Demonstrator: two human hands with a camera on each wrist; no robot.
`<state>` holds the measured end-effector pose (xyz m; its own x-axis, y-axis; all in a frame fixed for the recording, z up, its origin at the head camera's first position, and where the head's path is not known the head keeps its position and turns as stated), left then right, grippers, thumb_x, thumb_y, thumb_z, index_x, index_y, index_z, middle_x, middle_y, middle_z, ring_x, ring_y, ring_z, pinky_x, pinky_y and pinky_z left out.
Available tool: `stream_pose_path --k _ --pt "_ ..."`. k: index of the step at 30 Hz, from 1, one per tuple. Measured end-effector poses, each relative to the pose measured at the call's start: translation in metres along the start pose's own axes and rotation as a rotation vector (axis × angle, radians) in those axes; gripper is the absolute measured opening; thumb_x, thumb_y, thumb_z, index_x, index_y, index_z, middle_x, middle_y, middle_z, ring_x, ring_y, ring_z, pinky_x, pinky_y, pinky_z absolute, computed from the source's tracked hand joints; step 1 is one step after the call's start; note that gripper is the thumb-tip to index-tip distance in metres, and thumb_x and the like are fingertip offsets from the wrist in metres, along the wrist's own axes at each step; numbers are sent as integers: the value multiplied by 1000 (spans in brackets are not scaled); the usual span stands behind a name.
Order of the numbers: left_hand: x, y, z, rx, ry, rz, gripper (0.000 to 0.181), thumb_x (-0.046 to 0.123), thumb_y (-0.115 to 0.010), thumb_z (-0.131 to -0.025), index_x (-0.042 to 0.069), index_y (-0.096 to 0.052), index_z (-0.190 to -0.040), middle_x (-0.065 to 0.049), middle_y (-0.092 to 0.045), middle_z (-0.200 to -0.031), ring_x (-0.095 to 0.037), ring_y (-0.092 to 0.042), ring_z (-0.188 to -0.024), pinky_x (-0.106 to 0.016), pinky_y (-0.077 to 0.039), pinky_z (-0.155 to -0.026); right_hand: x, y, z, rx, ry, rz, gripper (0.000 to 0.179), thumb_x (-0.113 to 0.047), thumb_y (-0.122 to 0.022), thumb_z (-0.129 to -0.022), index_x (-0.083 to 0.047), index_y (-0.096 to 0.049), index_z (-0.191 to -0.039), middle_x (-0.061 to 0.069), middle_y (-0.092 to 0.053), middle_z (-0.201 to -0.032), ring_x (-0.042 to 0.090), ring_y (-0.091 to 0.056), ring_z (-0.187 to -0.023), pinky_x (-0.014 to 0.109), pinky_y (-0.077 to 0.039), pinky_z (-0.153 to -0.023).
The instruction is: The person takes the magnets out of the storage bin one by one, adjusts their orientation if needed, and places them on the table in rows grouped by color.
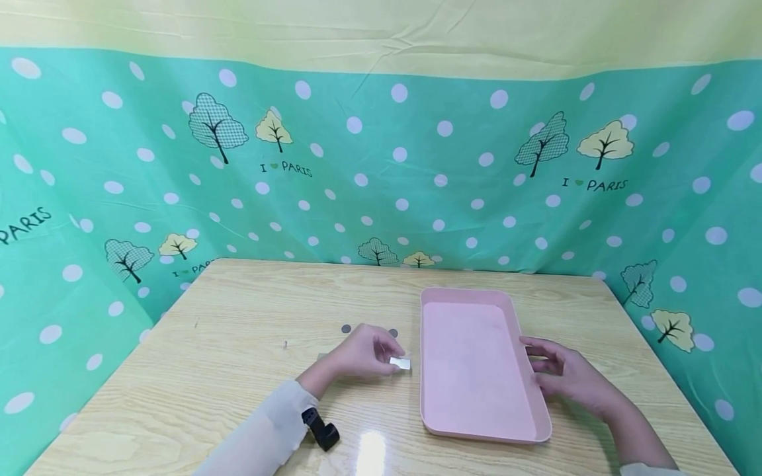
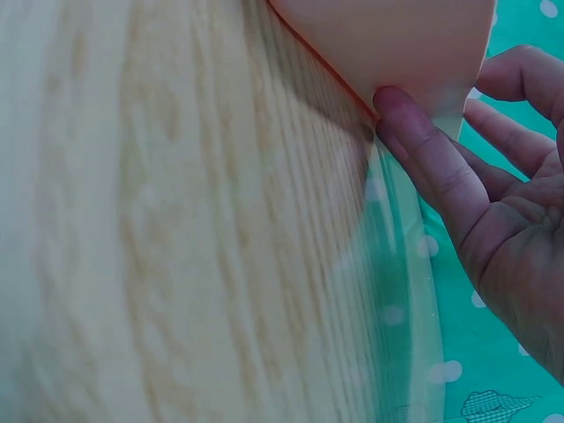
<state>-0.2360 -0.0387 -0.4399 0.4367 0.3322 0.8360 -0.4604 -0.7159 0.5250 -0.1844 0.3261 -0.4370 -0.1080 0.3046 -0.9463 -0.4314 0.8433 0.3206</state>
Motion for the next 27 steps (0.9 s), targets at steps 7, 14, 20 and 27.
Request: stream_pose_path --k 7,14,20,27 --pt "-2 -2 0 13 -8 -139 11 5 -80 -75 5 -77 -86 4 -67 -72 0 -57 -63 -17 -52 -60 -1 0 0 6 -48 5 61 -6 -57 -97 9 -26 -147 -15 -54 -129 -1 -58 -109 39 -57 -80" --pt "-1 -5 -3 -2 -22 -359 15 7 -77 -73 10 -77 -88 10 -66 -72 3 -54 -63 -11 -46 -59 -3 0 1 36 -76 41 62 -8 -59 -96 7 -28 -147 19 -47 -140 -2 -58 -108 38 -57 -79" --pt "-2 -1 -3 -14 -33 -433 11 10 -78 -75 11 -78 -86 10 -65 -74 3 -54 -65 -10 -45 -60 -4 -1 1 14 -41 23 60 -6 -57 -97 10 -27 -146 -8 -54 -132 -1 -58 -109 40 -57 -79" --pt "0 2 -2 -58 -58 -407 7 11 -78 -78 10 -77 -85 9 -66 -75 2 -56 -65 -10 -47 -61 -4 -2 1 15 -24 20 60 -5 -57 -96 10 -27 -146 -19 -54 -127 0 -58 -109 39 -57 -79"
Point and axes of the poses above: each hand's wrist, its own z-axis away from the middle knuckle, its own y-axis out of the back of the hand, x = y × z, the point moved 4 cm from there along -z, towards the middle knuckle
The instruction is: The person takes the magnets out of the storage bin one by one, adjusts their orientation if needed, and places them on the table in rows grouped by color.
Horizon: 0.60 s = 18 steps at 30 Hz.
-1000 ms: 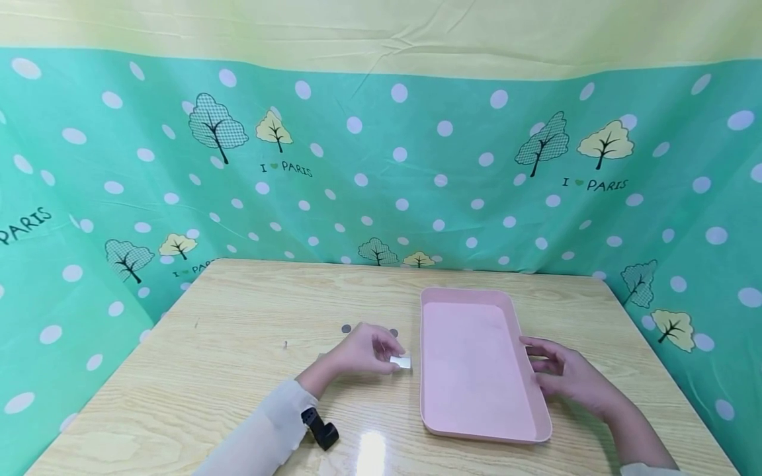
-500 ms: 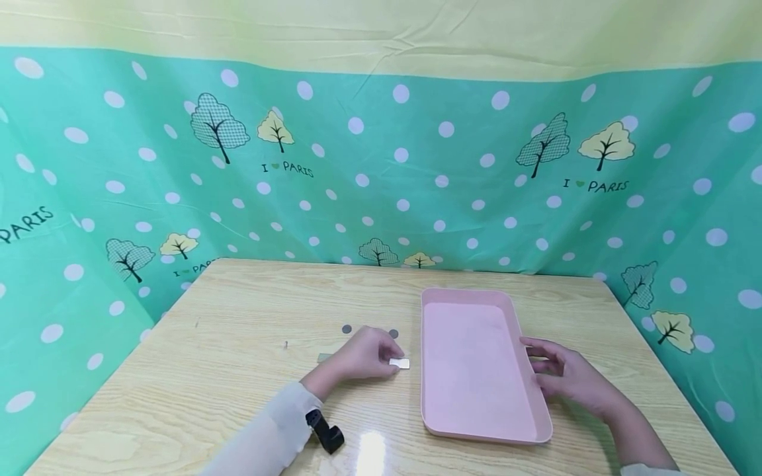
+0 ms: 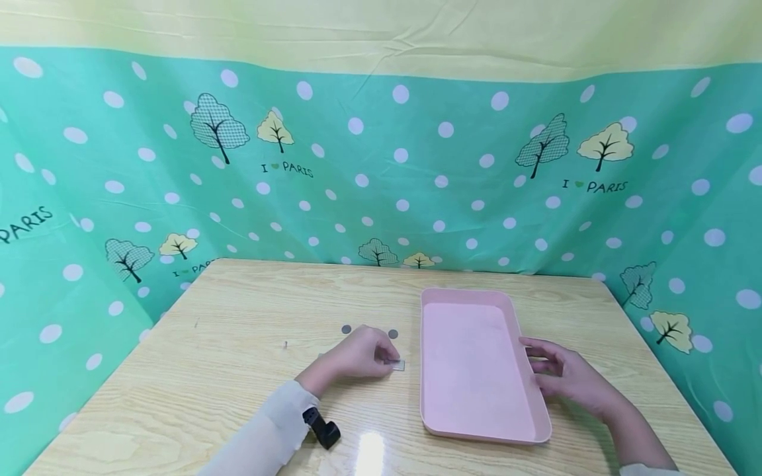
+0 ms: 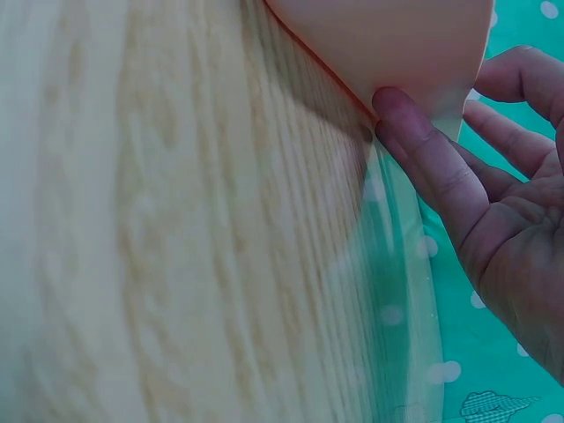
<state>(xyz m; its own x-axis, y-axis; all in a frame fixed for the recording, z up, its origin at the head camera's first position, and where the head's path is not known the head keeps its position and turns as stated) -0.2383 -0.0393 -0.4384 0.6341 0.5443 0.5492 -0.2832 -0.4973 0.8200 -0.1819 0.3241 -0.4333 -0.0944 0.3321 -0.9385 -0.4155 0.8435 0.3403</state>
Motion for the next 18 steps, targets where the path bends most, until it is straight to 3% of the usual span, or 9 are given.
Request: stream_pose_path --k 9,12,17,18 --pt "0 0 0 -2 12 -1 9 9 -78 -77 10 -77 -86 9 -65 -75 2 -55 -66 -10 -47 -61 1 1 0 -2 -24 2 61 -7 -57 -97 10 -26 -146 -13 -54 -129 -1 -58 -109 38 -57 -80" --pt "0 0 0 -2 21 -4 9 9 -78 -76 10 -77 -86 9 -65 -75 2 -55 -66 -10 -46 -61 0 1 0 0 -30 11 62 -8 -58 -97 10 -26 -147 1 -53 -135 -2 -59 -108 38 -57 -80" --pt "-1 0 0 -13 40 -9 12 9 -78 -76 11 -77 -87 11 -65 -76 3 -55 -67 -10 -46 -62 0 1 -1 2 -22 11 62 -7 -58 -97 10 -26 -146 -3 -54 -134 -2 -58 -108 38 -57 -80" --pt "-1 1 1 -13 43 -4 12 8 -78 -76 11 -77 -87 10 -65 -77 2 -55 -67 -10 -47 -62 1 1 -1 3 -19 9 61 -7 -58 -96 10 -26 -146 -9 -54 -131 -1 -58 -108 38 -57 -79"
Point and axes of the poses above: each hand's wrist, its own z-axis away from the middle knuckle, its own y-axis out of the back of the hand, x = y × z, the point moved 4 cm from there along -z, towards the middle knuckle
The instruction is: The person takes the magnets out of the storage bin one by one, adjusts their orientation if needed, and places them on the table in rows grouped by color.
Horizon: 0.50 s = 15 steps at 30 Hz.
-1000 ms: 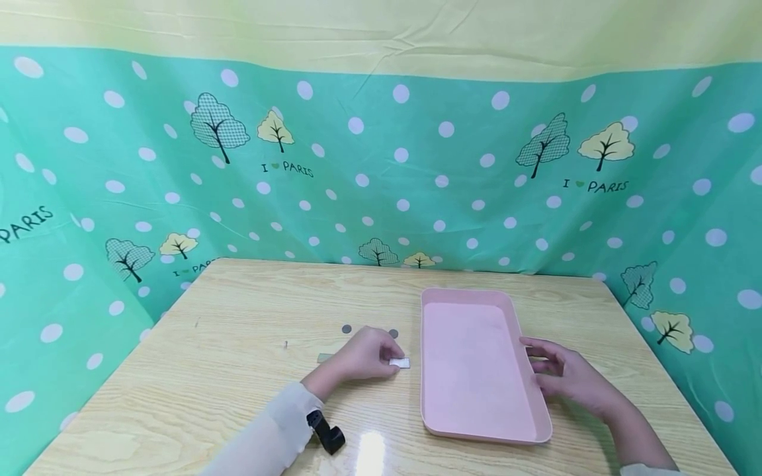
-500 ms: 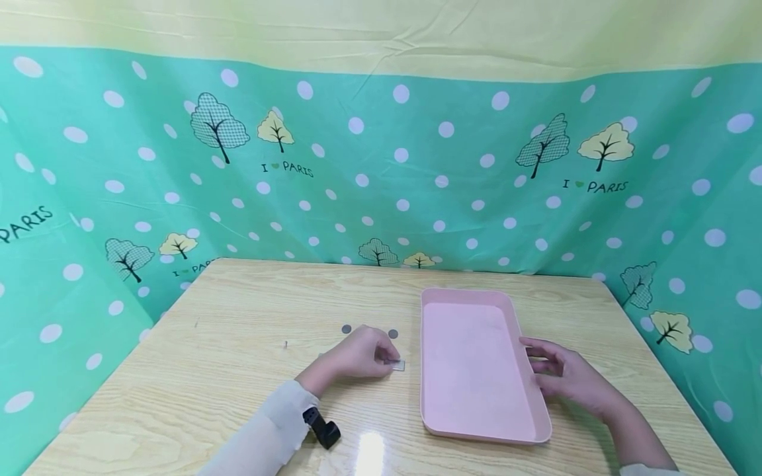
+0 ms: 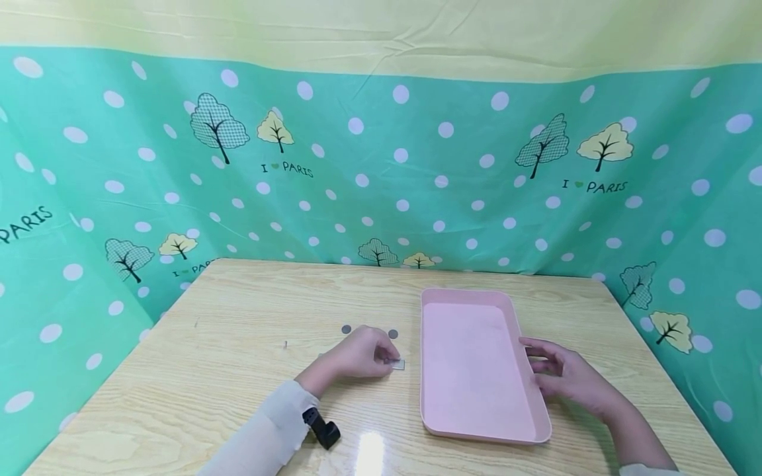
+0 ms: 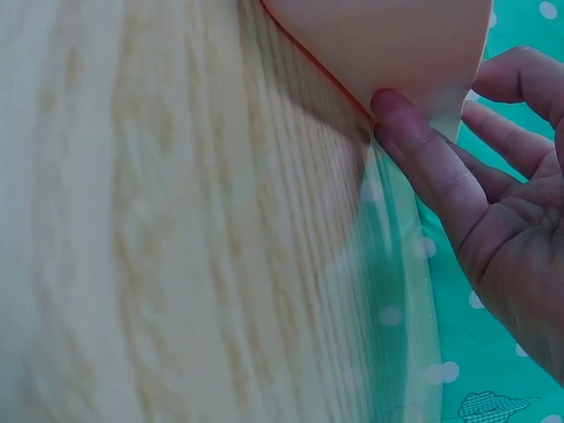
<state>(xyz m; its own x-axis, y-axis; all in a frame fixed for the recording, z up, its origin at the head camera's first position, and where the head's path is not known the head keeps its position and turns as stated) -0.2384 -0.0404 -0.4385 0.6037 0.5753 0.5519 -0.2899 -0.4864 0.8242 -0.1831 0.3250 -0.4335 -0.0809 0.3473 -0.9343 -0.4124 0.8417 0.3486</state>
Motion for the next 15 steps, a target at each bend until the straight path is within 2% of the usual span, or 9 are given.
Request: stream_pose_path --k 1,4,6,8,11,15 --pt "0 1 0 1 2 4 13 7 -77 -76 11 -77 -88 10 -65 -77 2 -56 -68 -10 -47 -63 0 0 0 0 1 1 61 -7 -58 -96 10 -26 -146 -9 -54 -131 -1 -58 -108 39 -57 -79" --pt "-2 3 3 6 8 25 13 7 -77 -76 10 -77 -89 9 -65 -79 0 -56 -69 -12 -48 -64 0 0 -1 3 -13 11 63 -8 -59 -96 10 -26 -146 11 -51 -138 -2 -58 -107 39 -57 -79" --pt "-3 7 6 18 8 41 14 7 -77 -76 10 -77 -90 8 -66 -81 -2 -58 -72 -13 -48 -66 -1 0 -1 5 -23 18 63 -9 -59 -96 10 -26 -147 26 -44 -141 -4 -58 -106 39 -57 -78" --pt "-5 11 10 29 18 62 16 7 -77 -76 9 -77 -93 6 -67 -84 -4 -59 -75 -15 -49 -70 -2 -1 -1 15 -36 30 63 -11 -59 -97 9 -26 -147 35 -36 -142 -6 -57 -105 38 -58 -78" --pt "-8 19 17 55 41 72 19 6 -76 -77 9 -76 -96 6 -68 -88 -7 -60 -81 -18 -49 -74 -4 -1 -2 48 -49 53 63 -14 -60 -97 7 -28 -147 37 -31 -145 -8 -56 -104 36 -58 -77" --pt "-12 32 27 102 74 73 20 5 -74 -78 9 -75 -97 4 -67 -91 -9 -59 -83 -20 -50 -73 -7 -1 -1 119 -41 102 62 -17 -61 -97 6 -32 -146 34 -34 -144 -7 -56 -102 34 -58 -75"
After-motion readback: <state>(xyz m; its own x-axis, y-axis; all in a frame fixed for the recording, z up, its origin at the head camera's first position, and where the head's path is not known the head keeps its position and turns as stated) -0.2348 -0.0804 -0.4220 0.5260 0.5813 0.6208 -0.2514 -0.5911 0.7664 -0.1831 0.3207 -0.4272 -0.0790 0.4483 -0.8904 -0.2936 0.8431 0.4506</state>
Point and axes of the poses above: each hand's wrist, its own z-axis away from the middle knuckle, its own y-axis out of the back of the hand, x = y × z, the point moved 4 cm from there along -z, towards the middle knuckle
